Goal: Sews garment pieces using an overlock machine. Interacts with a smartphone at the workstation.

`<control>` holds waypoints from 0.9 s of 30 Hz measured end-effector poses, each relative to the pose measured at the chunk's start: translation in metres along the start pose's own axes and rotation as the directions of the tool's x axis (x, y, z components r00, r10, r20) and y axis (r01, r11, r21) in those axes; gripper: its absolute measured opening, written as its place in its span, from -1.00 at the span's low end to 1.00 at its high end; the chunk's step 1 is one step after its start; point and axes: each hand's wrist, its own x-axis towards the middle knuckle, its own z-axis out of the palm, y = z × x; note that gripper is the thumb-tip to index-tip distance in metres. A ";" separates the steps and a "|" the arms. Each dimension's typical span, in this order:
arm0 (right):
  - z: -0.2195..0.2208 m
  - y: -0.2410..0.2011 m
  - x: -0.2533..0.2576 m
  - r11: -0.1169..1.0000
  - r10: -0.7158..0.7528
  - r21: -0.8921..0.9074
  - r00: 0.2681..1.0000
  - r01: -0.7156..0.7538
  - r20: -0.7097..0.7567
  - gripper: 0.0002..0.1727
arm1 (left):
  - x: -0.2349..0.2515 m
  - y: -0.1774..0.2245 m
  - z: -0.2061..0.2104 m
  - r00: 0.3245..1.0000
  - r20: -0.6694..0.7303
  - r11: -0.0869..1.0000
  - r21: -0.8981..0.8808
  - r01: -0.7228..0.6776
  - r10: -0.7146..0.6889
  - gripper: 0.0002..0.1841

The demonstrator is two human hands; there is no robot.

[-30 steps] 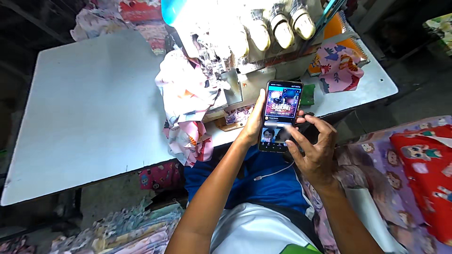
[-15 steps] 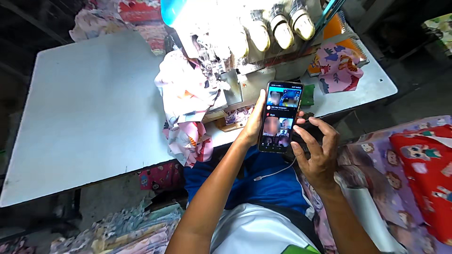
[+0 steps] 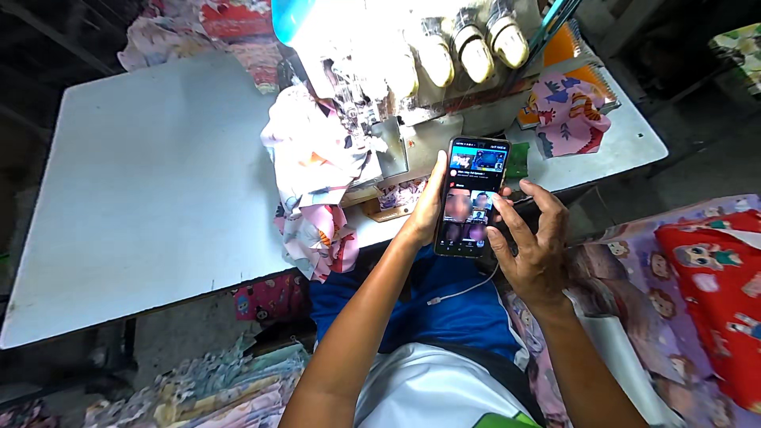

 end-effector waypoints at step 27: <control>-0.002 -0.002 -0.010 0.994 0.015 0.106 1.000 -0.014 -0.012 -0.60 | 0.000 0.001 0.001 1.000 0.015 1.000 -0.002 0.000 0.000 -0.23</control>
